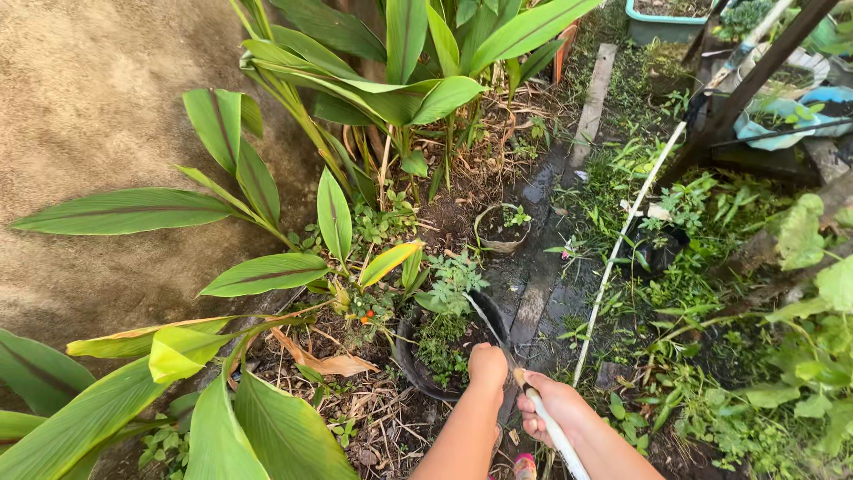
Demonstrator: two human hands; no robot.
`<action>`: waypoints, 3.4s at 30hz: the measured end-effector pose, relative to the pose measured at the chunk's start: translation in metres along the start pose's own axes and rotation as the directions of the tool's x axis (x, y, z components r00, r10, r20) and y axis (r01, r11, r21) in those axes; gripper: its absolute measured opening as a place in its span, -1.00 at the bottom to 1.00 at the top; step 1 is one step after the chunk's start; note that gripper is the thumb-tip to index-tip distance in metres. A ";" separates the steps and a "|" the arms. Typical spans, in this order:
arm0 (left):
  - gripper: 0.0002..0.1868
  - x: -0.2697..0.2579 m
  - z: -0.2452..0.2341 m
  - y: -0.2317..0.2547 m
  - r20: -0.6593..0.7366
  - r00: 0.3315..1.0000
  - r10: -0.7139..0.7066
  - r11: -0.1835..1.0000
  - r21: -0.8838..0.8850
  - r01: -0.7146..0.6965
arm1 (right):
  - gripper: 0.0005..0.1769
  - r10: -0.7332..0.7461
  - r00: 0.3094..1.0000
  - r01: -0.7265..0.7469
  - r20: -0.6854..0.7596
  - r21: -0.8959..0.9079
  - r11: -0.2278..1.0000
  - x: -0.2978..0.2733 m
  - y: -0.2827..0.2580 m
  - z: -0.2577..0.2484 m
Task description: The person waters various potted plants and garden beds in an outdoor area using a garden hose, moving between different sections of the garden.
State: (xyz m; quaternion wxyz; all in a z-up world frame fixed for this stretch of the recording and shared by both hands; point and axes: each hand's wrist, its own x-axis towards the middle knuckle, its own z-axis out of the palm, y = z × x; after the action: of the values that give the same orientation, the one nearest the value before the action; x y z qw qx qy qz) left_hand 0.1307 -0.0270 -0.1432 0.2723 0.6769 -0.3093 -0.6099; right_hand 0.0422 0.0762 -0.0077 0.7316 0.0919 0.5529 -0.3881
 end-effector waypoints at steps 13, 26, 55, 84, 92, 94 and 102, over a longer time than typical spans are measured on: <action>-0.61 0.006 0.022 0.031 0.193 0.981 -0.031 0.987 -0.148 0.061 | -0.73 -0.401 0.916 0.398 -0.027 0.199 0.896 -0.066 -0.103 0.003; -0.60 -0.061 0.128 0.140 0.599 0.800 -0.037 0.991 0.123 -0.046 | -0.78 -0.613 0.737 0.676 -0.287 0.337 0.655 -0.138 -0.171 -0.080; -0.53 -0.074 0.266 0.298 0.755 0.655 0.035 0.939 0.200 -0.280 | -0.79 -0.716 0.614 0.780 -0.332 0.390 0.489 -0.190 -0.320 -0.198; -0.55 -0.036 0.480 0.352 0.860 0.509 -0.047 0.947 0.201 -0.252 | -0.82 -0.625 0.621 0.783 -0.473 0.341 0.521 -0.135 -0.464 -0.225; -0.54 0.054 0.534 0.424 0.836 0.537 -0.111 0.946 0.254 -0.200 | -0.55 -0.612 0.677 0.736 -0.409 0.353 0.578 -0.078 -0.560 -0.216; -0.55 0.067 0.541 0.435 0.835 0.537 -0.121 0.941 0.268 -0.205 | -0.54 -0.582 0.674 0.737 -0.455 0.353 0.576 -0.069 -0.573 -0.206; -0.55 0.069 0.573 0.451 0.881 0.450 -0.147 0.956 0.242 -0.163 | -0.64 -0.564 0.643 0.764 -0.518 0.379 0.523 -0.065 -0.603 -0.184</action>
State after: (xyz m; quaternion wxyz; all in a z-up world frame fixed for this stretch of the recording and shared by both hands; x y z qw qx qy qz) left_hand -0.4736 -0.3713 0.0863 -0.0307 0.2865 -0.4953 -0.8195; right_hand -0.5027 -0.2007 0.1588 0.3557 0.1471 0.5165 -0.7649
